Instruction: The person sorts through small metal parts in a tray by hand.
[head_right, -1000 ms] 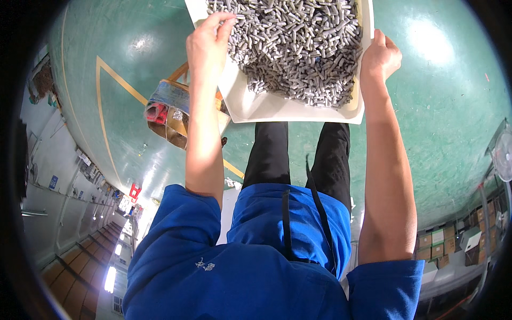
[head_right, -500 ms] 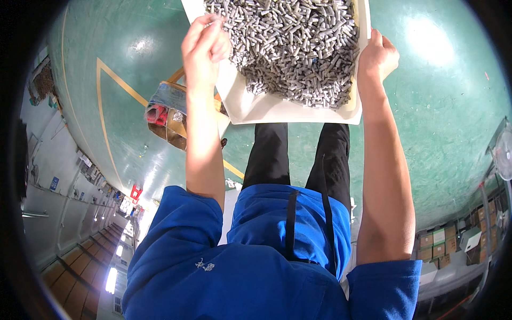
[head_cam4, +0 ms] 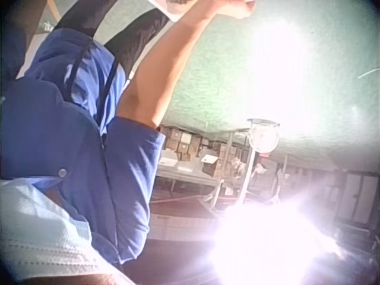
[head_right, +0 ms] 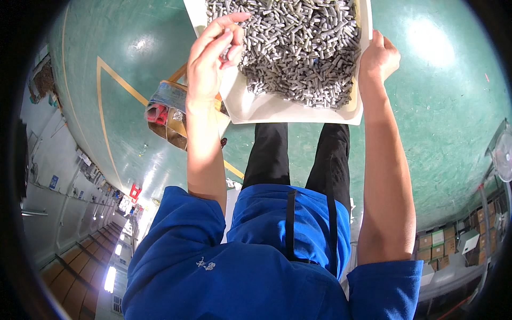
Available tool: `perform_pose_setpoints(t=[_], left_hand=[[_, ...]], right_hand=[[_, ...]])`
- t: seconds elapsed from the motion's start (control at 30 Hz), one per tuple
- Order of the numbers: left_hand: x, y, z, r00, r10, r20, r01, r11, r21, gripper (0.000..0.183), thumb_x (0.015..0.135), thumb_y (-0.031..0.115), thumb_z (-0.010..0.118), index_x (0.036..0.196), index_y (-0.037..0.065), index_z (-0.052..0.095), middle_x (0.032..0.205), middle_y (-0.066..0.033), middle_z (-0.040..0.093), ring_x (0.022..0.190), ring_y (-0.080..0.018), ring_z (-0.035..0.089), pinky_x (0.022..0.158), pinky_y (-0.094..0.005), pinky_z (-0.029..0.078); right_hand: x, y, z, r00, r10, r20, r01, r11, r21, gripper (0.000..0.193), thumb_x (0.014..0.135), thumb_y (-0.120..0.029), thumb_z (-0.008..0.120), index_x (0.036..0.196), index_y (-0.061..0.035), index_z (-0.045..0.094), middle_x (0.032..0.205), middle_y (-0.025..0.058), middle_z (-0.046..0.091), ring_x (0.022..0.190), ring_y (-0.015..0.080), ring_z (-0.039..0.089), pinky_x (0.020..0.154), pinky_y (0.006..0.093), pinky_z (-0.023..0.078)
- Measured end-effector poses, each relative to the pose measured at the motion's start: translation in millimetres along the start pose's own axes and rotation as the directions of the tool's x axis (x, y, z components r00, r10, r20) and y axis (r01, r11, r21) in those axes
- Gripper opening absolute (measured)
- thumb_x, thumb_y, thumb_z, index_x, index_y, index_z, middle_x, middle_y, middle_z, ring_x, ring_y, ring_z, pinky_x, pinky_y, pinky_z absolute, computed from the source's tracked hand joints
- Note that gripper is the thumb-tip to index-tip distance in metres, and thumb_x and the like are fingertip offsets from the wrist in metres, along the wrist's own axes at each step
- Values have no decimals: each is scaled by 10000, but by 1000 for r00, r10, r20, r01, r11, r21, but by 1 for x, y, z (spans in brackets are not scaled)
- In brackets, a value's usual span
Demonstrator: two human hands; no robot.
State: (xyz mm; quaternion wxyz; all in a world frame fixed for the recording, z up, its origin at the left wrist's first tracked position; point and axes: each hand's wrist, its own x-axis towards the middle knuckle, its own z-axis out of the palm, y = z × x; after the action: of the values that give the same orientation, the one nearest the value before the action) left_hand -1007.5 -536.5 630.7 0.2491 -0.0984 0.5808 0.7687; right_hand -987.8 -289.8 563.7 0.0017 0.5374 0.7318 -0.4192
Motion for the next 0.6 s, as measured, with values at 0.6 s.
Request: perform_pose_setpoints(t=[0.6], left_hand=[[-18,16,52,992,63,113,-31,963,-268,234,919,143,405,898,-23,568,664,-51,549,481,-21,335,422,-146,258]], right_hand=[[3,-1,-6,1000,-5,9,5,1000,-6,317,745,-241,547,852,44,634,709,114,604,645,170,513,671,298,429]])
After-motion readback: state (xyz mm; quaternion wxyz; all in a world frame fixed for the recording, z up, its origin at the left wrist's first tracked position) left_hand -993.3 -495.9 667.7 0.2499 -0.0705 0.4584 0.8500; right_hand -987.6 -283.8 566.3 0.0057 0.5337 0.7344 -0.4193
